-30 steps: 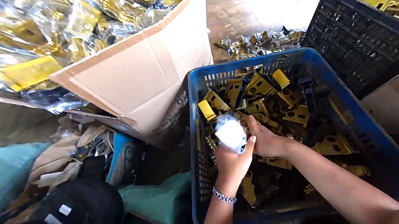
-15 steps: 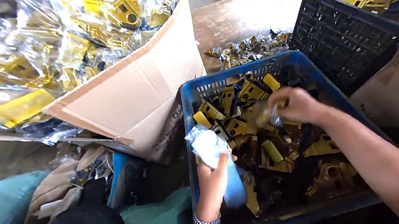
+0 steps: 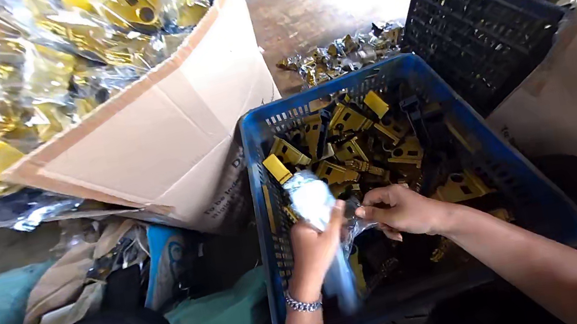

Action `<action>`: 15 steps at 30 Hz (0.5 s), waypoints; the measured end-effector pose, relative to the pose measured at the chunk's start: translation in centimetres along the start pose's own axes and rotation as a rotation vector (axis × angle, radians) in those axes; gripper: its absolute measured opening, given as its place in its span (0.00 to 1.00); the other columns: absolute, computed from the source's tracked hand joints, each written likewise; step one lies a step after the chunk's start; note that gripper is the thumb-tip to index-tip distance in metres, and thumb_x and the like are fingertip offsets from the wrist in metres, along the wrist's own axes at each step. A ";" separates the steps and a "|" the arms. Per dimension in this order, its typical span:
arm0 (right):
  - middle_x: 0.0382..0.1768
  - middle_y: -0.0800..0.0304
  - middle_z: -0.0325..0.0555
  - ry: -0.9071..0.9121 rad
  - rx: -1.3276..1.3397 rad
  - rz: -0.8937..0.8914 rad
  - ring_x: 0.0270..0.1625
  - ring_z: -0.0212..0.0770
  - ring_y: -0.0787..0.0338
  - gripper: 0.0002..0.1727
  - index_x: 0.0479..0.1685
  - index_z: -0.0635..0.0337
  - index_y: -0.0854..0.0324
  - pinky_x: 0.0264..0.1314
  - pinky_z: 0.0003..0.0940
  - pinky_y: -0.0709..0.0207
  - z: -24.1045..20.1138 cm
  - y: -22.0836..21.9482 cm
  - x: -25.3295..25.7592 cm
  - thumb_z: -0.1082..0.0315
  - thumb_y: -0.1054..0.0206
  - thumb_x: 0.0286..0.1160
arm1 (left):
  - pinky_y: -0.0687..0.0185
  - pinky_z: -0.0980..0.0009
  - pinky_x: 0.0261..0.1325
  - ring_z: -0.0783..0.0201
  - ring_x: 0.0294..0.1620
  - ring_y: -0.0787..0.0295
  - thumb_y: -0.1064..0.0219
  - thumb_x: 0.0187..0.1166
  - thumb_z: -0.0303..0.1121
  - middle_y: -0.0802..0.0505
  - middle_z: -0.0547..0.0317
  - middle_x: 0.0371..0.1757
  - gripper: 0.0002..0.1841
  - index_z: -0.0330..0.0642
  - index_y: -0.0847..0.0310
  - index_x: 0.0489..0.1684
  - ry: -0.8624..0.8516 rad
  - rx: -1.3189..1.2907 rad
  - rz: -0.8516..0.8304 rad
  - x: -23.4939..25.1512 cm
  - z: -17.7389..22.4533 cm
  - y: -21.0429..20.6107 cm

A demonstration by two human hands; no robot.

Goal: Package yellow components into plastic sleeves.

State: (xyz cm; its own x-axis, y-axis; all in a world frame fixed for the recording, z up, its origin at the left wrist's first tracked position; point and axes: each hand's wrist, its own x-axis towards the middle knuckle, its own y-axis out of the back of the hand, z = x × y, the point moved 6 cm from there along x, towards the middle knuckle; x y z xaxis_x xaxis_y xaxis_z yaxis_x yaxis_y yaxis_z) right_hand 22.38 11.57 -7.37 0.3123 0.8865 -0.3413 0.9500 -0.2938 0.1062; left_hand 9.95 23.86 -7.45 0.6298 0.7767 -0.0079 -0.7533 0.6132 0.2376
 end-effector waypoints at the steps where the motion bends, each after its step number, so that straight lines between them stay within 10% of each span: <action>1: 0.20 0.25 0.30 -0.022 0.070 0.032 0.15 0.23 0.25 0.10 0.36 0.61 0.22 0.23 0.18 0.24 0.5 0.2 -0.2 0.65 0.37 0.87 | 0.10 0.66 0.46 0.66 0.35 0.06 0.31 0.79 0.31 0.05 0.50 0.35 0.15 0.22 0.15 0.48 -0.054 0.151 0.108 0.9 -0.2 1.3; 4: 0.17 0.19 0.30 -0.017 0.264 0.123 0.14 0.26 0.22 0.13 0.26 0.54 0.27 0.21 0.21 0.22 1.4 0.7 -0.8 0.73 0.27 0.73 | 0.11 0.71 0.48 0.71 0.37 0.09 0.28 0.77 0.36 0.08 0.53 0.38 0.21 0.21 0.20 0.53 -0.062 0.145 0.197 1.3 -0.6 2.9; 8: 0.25 0.15 0.35 -0.003 0.025 -0.115 0.19 0.25 0.18 0.10 0.36 0.64 0.19 0.25 0.21 0.20 1.0 -1.6 -0.8 0.75 0.21 0.62 | 0.14 0.78 0.38 0.77 0.29 0.14 0.17 0.54 0.23 0.11 0.70 0.27 0.16 0.41 0.19 0.36 0.086 -0.276 -0.271 -1.9 -0.7 -3.0; 15: 0.40 0.11 0.46 0.107 -0.280 -0.018 0.41 0.26 0.14 0.12 0.47 0.71 0.14 0.51 0.24 0.20 -0.6 2.8 0.3 0.68 0.33 0.82 | 0.16 0.81 0.43 0.79 0.32 0.16 0.17 0.50 0.19 0.14 0.72 0.28 0.19 0.43 0.22 0.34 0.075 -0.247 -0.154 0.0 -0.7 -1.2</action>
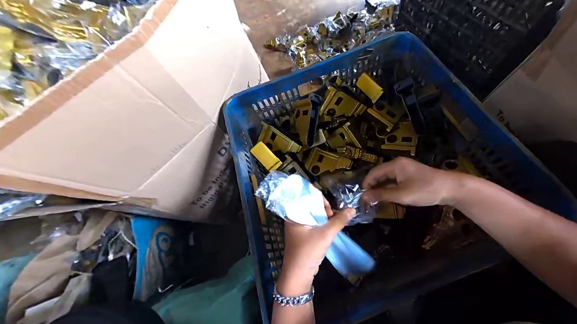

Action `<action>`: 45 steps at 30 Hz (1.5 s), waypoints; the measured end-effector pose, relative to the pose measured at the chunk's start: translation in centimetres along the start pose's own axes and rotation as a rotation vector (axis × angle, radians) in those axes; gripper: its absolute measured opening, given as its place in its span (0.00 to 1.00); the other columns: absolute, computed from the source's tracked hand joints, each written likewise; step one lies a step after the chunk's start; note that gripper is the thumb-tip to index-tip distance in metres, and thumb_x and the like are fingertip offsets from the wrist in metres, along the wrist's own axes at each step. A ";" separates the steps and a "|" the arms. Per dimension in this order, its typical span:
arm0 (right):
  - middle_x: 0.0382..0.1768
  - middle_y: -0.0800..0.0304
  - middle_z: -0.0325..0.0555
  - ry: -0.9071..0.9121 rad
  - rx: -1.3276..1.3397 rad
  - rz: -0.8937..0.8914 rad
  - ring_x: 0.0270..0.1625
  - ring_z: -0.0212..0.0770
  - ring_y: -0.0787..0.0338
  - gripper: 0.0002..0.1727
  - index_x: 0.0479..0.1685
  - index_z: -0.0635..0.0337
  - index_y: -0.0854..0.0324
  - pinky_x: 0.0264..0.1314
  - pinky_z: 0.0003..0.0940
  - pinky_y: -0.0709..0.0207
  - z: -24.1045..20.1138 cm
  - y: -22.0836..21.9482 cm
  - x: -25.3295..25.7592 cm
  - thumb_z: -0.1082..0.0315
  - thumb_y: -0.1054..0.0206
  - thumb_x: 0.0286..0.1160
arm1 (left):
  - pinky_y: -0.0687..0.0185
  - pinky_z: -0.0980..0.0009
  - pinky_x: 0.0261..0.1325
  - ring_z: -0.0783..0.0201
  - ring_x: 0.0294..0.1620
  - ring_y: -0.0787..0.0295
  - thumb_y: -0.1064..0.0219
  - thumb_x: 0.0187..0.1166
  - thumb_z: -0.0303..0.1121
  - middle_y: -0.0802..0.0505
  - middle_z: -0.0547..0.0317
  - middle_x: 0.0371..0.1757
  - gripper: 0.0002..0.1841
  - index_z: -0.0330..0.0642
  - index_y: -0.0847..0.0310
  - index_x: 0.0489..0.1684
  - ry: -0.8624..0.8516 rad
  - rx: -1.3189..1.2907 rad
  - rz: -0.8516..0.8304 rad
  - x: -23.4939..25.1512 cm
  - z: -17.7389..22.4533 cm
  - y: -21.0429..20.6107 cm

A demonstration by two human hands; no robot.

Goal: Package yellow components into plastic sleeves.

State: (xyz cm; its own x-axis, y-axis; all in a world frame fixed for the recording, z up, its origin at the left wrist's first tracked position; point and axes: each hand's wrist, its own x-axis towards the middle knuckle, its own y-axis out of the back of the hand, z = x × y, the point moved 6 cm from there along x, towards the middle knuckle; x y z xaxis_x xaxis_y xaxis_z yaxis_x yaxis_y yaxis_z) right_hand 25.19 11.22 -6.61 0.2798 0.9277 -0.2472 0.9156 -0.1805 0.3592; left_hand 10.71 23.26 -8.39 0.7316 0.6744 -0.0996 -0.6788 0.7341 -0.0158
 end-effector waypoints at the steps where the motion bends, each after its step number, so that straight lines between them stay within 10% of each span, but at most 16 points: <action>1: 0.41 0.11 0.47 -0.008 0.003 0.014 0.41 0.26 0.14 0.11 0.48 0.71 0.15 0.51 0.23 0.19 -0.2 0.1 0.2 0.69 0.35 0.83 | 0.15 0.80 0.44 0.78 0.33 0.15 0.16 0.49 0.20 0.13 0.71 0.30 0.21 0.40 0.22 0.37 0.006 0.015 0.022 0.2 -0.1 0.2; 5: 0.38 0.11 0.46 0.090 0.051 -0.038 0.38 0.25 0.12 0.08 0.45 0.72 0.15 0.47 0.21 0.16 -1.4 -1.1 1.0 0.73 0.32 0.78 | 0.12 0.75 0.62 0.75 0.51 0.09 0.10 0.42 0.24 0.07 0.59 0.47 0.38 0.26 0.25 0.59 -0.084 0.036 -0.003 -0.1 -0.5 -0.3; 9: 0.40 0.11 0.50 -0.044 0.093 0.020 0.40 0.34 0.11 0.08 0.50 0.72 0.17 0.51 0.32 0.15 0.9 0.3 4.7 0.74 0.35 0.82 | 0.18 0.79 0.52 0.78 0.42 0.14 0.23 0.60 0.25 0.09 0.52 0.38 0.19 0.19 0.19 0.45 -0.277 0.400 0.305 -0.5 0.9 3.0; 14: 0.76 0.26 0.67 -0.240 -0.459 -0.016 0.76 0.65 0.23 0.23 0.77 0.63 0.23 0.78 0.61 0.30 7.3 -2.7 13.7 0.63 0.38 0.88 | 0.15 0.83 0.47 0.83 0.41 0.12 0.31 0.63 0.20 0.08 0.66 0.38 0.13 0.28 0.20 0.46 -0.355 0.281 0.584 0.1 2.7 6.9; 18: 0.80 0.33 0.74 -0.190 -0.716 -0.090 0.85 0.78 0.41 0.24 0.79 0.61 0.24 0.78 0.80 0.49 9.2 -5.6 16.0 0.72 0.39 0.83 | 0.15 0.85 0.50 0.85 0.42 0.13 0.23 0.63 0.25 0.09 0.64 0.38 0.17 0.26 0.19 0.47 -0.383 0.285 0.562 0.5 2.8 6.3; 23: 0.73 0.25 0.70 -0.097 -0.665 -0.024 0.80 0.73 0.32 0.18 0.65 0.63 0.13 0.79 0.73 0.45 6.6 -1.9 12.0 0.63 0.41 0.89 | 0.15 0.86 0.51 0.87 0.40 0.12 0.22 0.64 0.25 0.09 0.67 0.36 0.16 0.25 0.20 0.45 -0.390 0.226 0.575 0.1 2.9 5.9; 27: 0.77 0.28 0.61 -0.235 0.085 0.280 0.78 0.51 0.26 0.23 0.73 0.71 0.26 0.79 0.48 0.30 5.4 3.1 4.2 0.61 0.48 0.94 | 0.17 0.86 0.54 0.86 0.44 0.13 0.25 0.68 0.25 0.08 0.60 0.40 0.17 0.22 0.19 0.49 -0.363 0.248 0.500 0.1 2.5 4.8; 30: 0.60 0.18 0.46 -0.164 0.502 0.395 0.56 0.38 0.11 0.30 0.81 0.57 0.41 0.56 0.38 0.12 3.4 3.8 -0.6 0.53 0.45 0.85 | 0.17 0.83 0.58 0.81 0.49 0.11 0.27 0.68 0.25 0.06 0.51 0.44 0.17 0.19 0.19 0.50 -0.411 0.267 0.424 0.5 1.3 3.5; 34: 0.46 0.10 0.45 -0.055 0.659 0.020 0.32 0.44 0.05 0.31 0.70 0.50 0.46 0.29 0.37 0.08 -1.2 -0.6 -1.7 0.68 0.32 0.72 | 0.15 0.82 0.58 0.80 0.46 0.09 0.23 0.64 0.24 0.05 0.54 0.41 0.16 0.21 0.16 0.46 -0.407 0.161 0.379 0.5 0.6 1.3; 39: 0.52 0.11 0.53 0.171 -0.024 0.411 0.50 0.39 0.07 0.23 0.64 0.74 0.28 0.53 0.35 0.12 -2.3 -2.7 1.6 0.70 0.30 0.74 | 0.21 0.80 0.29 0.75 0.26 0.18 0.30 0.69 0.16 0.11 0.62 0.30 0.07 0.37 0.19 0.36 -0.074 -0.382 0.344 0.8 1.1 1.6; 41: 0.61 0.14 0.70 0.233 -0.454 0.320 0.53 0.65 0.08 0.20 0.61 0.75 0.21 0.53 0.59 0.14 -3.0 -5.1 2.5 0.73 0.32 0.72 | 0.18 0.79 0.34 0.74 0.31 0.14 0.32 0.71 0.16 0.09 0.62 0.32 0.07 0.37 0.18 0.37 -0.068 -0.379 0.309 0.0 1.5 1.8; 45: 0.76 0.27 0.70 -0.016 -0.469 0.016 0.67 0.63 0.13 0.33 0.82 0.72 0.41 0.68 0.56 0.21 -2.2 -6.4 4.7 0.67 0.37 0.81 | 0.14 0.78 0.56 0.76 0.46 0.10 0.27 0.68 0.22 0.07 0.60 0.40 0.11 0.28 0.17 0.45 -0.243 -0.006 0.259 -0.8 0.9 2.0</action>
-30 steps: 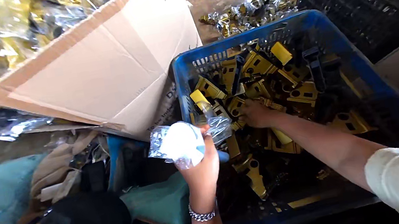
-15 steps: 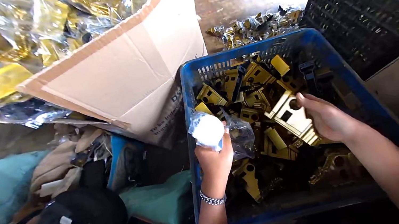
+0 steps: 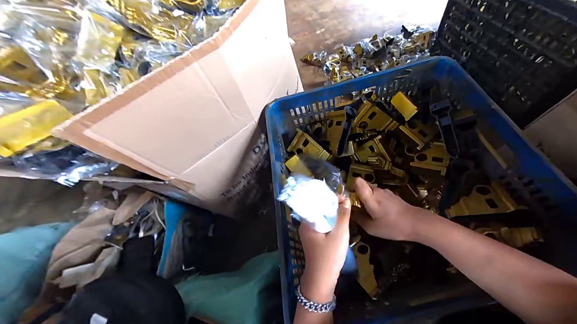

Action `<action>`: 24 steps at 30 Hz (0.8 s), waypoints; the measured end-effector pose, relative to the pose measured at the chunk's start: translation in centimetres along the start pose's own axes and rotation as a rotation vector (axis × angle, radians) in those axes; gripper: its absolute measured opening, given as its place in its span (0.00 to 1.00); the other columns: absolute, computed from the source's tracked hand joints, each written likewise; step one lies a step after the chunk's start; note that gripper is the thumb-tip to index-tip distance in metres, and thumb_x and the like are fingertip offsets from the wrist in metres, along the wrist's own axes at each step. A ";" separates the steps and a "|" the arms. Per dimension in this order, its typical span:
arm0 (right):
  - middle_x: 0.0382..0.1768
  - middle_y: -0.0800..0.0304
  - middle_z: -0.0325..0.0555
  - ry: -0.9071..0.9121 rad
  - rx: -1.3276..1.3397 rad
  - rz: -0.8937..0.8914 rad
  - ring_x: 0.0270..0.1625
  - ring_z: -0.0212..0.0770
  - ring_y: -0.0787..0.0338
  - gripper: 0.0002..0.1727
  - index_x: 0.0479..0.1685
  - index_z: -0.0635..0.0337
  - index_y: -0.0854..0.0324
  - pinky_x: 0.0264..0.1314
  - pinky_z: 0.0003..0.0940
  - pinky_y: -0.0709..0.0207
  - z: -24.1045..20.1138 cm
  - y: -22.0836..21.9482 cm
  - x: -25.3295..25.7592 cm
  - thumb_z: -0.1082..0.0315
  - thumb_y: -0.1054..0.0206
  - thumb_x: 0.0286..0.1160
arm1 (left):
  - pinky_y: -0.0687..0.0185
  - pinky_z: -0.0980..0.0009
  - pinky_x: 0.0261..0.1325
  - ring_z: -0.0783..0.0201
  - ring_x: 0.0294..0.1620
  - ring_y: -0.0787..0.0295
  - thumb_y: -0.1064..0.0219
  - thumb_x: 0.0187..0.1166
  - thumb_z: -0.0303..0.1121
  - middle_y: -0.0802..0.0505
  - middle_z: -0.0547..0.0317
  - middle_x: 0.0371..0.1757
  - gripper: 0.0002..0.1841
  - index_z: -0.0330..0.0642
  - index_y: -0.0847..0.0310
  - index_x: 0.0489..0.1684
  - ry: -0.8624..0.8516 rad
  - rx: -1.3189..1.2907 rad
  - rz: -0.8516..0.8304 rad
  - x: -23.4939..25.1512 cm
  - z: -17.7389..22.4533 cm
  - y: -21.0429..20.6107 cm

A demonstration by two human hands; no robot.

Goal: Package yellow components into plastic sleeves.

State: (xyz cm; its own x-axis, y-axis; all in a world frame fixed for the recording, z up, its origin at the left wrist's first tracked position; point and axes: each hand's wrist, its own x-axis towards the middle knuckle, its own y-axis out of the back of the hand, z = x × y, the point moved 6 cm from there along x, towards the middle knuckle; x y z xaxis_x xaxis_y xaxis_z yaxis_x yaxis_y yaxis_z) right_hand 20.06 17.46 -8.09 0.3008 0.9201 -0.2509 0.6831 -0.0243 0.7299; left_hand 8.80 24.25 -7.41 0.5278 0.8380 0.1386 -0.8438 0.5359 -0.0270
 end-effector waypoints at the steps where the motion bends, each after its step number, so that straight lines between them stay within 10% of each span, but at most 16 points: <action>1: 0.78 0.28 0.69 -0.022 0.114 -0.004 0.72 0.59 0.17 0.36 0.84 0.72 0.45 0.74 0.52 0.24 0.4 0.0 0.4 0.68 0.35 0.80 | 0.14 0.78 0.58 0.77 0.47 0.10 0.24 0.67 0.26 0.06 0.56 0.41 0.15 0.24 0.16 0.46 -0.093 0.121 -0.016 0.1 -0.2 -0.1; 4: 0.78 0.27 0.61 -0.087 0.576 -0.073 0.77 0.44 0.21 0.44 0.89 0.65 0.50 0.79 0.38 0.27 0.9 0.2 0.0 0.70 0.27 0.74 | 0.16 0.76 0.61 0.74 0.50 0.09 0.20 0.64 0.31 0.05 0.46 0.46 0.23 0.20 0.17 0.51 -0.231 0.279 0.037 1.0 0.1 0.1; 8: 0.68 0.17 0.51 0.003 0.911 0.149 0.65 0.33 0.14 0.36 0.79 0.67 0.30 0.66 0.28 0.18 1.1 2.4 -1.8 0.68 0.25 0.67 | 0.16 0.80 0.59 0.78 0.49 0.10 0.23 0.69 0.27 0.06 0.54 0.43 0.16 0.22 0.17 0.48 -0.182 0.210 0.248 2.2 1.1 2.4; 12: 0.75 0.25 0.61 0.025 0.667 0.402 0.76 0.48 0.23 0.39 0.82 0.62 0.30 0.77 0.40 0.27 1.6 3.2 -1.3 0.66 0.24 0.64 | 0.16 0.75 0.63 0.73 0.52 0.10 0.25 0.72 0.29 0.07 0.49 0.46 0.19 0.20 0.18 0.52 -0.114 0.184 -0.034 -0.3 1.5 -0.5; 15: 0.75 0.24 0.66 0.062 0.464 0.141 0.77 0.52 0.22 0.36 0.80 0.67 0.29 0.80 0.44 0.29 1.5 2.0 -1.3 0.71 0.26 0.67 | 0.12 0.77 0.51 0.77 0.40 0.10 0.28 0.74 0.28 0.07 0.62 0.38 0.09 0.30 0.14 0.44 -0.057 0.083 -0.305 -1.5 0.4 -1.7; 19: 0.50 0.08 0.57 0.073 0.264 -0.172 0.52 0.48 0.11 0.20 0.53 0.68 0.12 0.61 0.49 0.20 2.9 3.9 -2.4 0.73 0.18 0.60 | 0.09 0.74 0.43 0.73 0.33 0.09 0.33 0.76 0.23 0.06 0.65 0.37 0.08 0.31 0.17 0.48 0.060 -0.074 -0.342 -1.0 1.1 0.0; 24: 0.63 0.19 0.74 -0.084 0.072 0.685 0.64 0.67 0.15 0.23 0.63 0.72 0.19 0.65 0.60 0.19 7.0 15.3 -3.2 0.79 0.23 0.66 | 0.07 0.72 0.49 0.71 0.37 0.04 0.35 0.78 0.22 0.04 0.61 0.37 0.10 0.26 0.21 0.53 0.081 0.039 -0.150 -0.2 1.6 1.2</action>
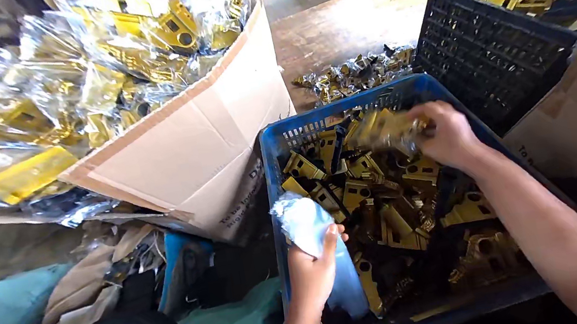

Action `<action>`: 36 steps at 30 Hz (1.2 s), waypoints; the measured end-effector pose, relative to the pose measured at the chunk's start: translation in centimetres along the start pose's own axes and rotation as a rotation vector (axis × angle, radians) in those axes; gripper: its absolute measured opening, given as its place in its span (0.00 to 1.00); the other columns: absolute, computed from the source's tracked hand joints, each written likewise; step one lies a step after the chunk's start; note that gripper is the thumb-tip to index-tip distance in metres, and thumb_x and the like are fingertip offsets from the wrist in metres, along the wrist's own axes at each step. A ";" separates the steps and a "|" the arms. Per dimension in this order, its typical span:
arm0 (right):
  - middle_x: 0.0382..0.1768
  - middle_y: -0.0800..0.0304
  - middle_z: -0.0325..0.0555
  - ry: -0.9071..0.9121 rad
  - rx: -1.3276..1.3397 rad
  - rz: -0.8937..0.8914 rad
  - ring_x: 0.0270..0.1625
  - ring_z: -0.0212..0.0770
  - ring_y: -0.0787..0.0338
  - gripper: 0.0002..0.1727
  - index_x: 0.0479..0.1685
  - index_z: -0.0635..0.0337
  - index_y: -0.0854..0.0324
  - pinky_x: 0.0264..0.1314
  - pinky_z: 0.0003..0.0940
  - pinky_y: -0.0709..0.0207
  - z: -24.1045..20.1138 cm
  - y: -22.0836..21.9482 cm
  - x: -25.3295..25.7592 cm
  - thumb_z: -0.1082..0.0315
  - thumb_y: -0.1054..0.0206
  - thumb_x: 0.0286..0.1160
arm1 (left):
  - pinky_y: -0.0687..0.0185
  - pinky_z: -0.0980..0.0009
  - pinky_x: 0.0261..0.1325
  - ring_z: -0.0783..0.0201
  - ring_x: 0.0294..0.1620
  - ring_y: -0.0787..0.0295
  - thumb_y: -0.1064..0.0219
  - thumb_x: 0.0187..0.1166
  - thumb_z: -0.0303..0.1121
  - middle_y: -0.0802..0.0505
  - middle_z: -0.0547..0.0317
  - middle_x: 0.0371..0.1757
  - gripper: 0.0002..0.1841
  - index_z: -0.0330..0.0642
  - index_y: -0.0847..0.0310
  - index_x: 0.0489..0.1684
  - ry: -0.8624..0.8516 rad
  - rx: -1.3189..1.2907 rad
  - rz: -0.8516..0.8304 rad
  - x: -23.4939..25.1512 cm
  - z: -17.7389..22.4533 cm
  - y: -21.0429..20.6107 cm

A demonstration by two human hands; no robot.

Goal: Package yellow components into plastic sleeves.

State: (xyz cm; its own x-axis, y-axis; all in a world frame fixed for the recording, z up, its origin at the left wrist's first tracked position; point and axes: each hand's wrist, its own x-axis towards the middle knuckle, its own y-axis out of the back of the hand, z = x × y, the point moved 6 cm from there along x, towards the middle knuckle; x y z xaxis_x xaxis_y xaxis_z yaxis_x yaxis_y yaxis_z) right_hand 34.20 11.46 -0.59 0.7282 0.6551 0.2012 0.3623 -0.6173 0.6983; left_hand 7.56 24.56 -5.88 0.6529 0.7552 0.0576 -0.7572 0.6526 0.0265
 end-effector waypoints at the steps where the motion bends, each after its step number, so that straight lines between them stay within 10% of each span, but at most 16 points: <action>1: 0.72 0.27 0.76 -0.039 -0.013 0.077 0.71 0.70 0.21 0.26 0.70 0.73 0.24 0.70 0.60 0.23 -0.2 0.2 0.4 0.76 0.26 0.72 | 0.08 0.72 0.53 0.70 0.40 0.04 0.33 0.78 0.23 0.03 0.57 0.38 0.10 0.23 0.17 0.50 -0.041 0.128 -0.032 0.0 -0.5 -0.6; 4: 0.75 0.26 0.71 0.092 0.122 -0.230 0.79 0.62 0.25 0.27 0.77 0.73 0.28 0.83 0.56 0.32 -4.8 -5.7 -3.5 0.59 0.43 0.90 | 0.10 0.61 0.50 0.58 0.39 0.04 0.31 0.66 0.22 0.05 0.43 0.34 0.08 0.23 0.12 0.36 -0.223 0.434 -0.187 -0.4 -1.4 -4.1; 7: 0.79 0.20 0.54 0.464 0.073 -0.520 0.87 0.55 0.30 0.30 0.76 0.65 0.21 0.91 0.66 0.56 -9.4 -12.1 -9.3 0.55 0.59 0.94 | 0.23 0.66 0.69 0.57 0.59 0.13 0.33 0.76 0.25 0.10 0.34 0.53 0.18 0.16 0.22 0.57 0.022 0.461 -0.356 -2.6 -2.1 -6.0; 10: 0.85 0.29 0.48 0.326 0.116 -0.524 0.94 0.53 0.46 0.31 0.80 0.61 0.24 0.91 0.71 0.76 -8.2 -13.2 -7.2 0.55 0.64 0.95 | 0.13 0.64 0.53 0.59 0.43 0.05 0.24 0.55 0.25 0.06 0.41 0.36 0.16 0.20 0.14 0.39 -0.203 0.476 -0.105 -1.9 -2.1 -5.3; 13: 0.75 0.15 0.46 0.632 0.073 -0.283 0.86 0.55 0.28 0.34 0.66 0.58 0.12 0.86 0.75 0.54 -10.1 -13.1 -9.9 0.51 0.64 0.94 | 0.27 0.61 0.70 0.50 0.61 0.15 0.26 0.70 0.25 0.10 0.30 0.56 0.22 0.14 0.21 0.58 0.132 0.600 -0.320 -2.5 -2.6 -4.8; 17: 0.78 0.19 0.50 0.408 0.254 -0.327 0.89 0.54 0.35 0.29 0.67 0.65 0.14 0.90 0.68 0.61 -7.2 -12.4 -6.5 0.60 0.60 0.90 | 0.11 0.59 0.50 0.52 0.42 0.05 0.25 0.53 0.30 0.06 0.38 0.35 0.19 0.20 0.14 0.37 -0.424 0.575 -0.060 -2.6 -1.6 -6.6; 19: 0.77 0.18 0.49 0.442 0.196 -0.260 0.89 0.56 0.34 0.31 0.66 0.63 0.14 0.88 0.75 0.60 -7.7 -12.7 -8.4 0.53 0.59 0.92 | 0.18 0.58 0.62 0.48 0.51 0.08 0.26 0.63 0.26 0.07 0.31 0.44 0.18 0.15 0.15 0.45 -0.197 0.606 -0.216 -3.2 -2.3 -6.5; 22: 0.61 0.05 0.40 0.717 0.247 -0.177 0.71 0.47 0.12 0.32 0.47 0.54 0.04 0.81 0.61 0.37 -8.7 -12.2 -11.7 0.49 0.57 0.92 | 0.25 0.64 0.69 0.53 0.60 0.14 0.28 0.71 0.24 0.09 0.31 0.53 0.19 0.14 0.19 0.55 0.141 0.569 -0.445 -4.0 -3.1 -6.2; 27: 0.71 0.17 0.62 0.267 0.006 -0.109 0.74 0.64 0.19 0.18 0.56 0.66 0.11 0.77 0.65 0.30 3.4 -8.1 -1.0 0.59 0.33 0.82 | 0.21 0.77 0.64 0.69 0.55 0.11 0.28 0.70 0.27 0.07 0.38 0.46 0.19 0.16 0.17 0.51 -0.177 0.421 -0.152 -3.1 -0.2 -6.7; 31: 0.81 0.38 0.77 -0.131 -0.070 -0.030 0.79 0.79 0.33 0.33 0.76 0.69 0.26 0.74 0.75 0.35 10.0 -0.7 8.0 0.55 0.27 0.78 | 0.18 0.73 0.62 0.68 0.55 0.13 0.25 0.70 0.22 0.12 0.38 0.55 0.28 0.14 0.29 0.66 0.059 0.289 0.305 0.2 -3.1 -1.2; 34: 0.83 0.42 0.81 -0.291 -0.196 -0.219 0.80 0.81 0.33 0.51 0.87 0.57 0.34 0.74 0.78 0.37 14.5 -1.6 13.5 0.39 0.22 0.66 | 0.22 0.80 0.34 0.78 0.29 0.22 0.25 0.69 0.20 0.15 0.59 0.38 0.21 0.28 0.25 0.60 0.187 0.142 0.550 2.4 -3.7 0.7; 36: 0.86 0.49 0.81 -0.384 -0.251 -0.359 0.84 0.81 0.41 0.61 0.91 0.53 0.40 0.77 0.80 0.44 15.7 -3.9 15.3 0.32 0.19 0.56 | 0.19 0.80 0.38 0.77 0.33 0.19 0.24 0.67 0.21 0.14 0.58 0.41 0.23 0.27 0.26 0.61 0.172 0.141 0.525 2.6 -3.6 0.3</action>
State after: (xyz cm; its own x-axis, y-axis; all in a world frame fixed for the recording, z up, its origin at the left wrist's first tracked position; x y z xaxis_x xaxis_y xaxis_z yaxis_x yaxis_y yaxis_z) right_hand 53.10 17.04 -11.02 0.7610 0.5705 -0.3090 0.5106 -0.2329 0.8277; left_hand 9.11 26.94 -9.27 0.1726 0.9829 -0.0636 -0.9684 0.1812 0.1714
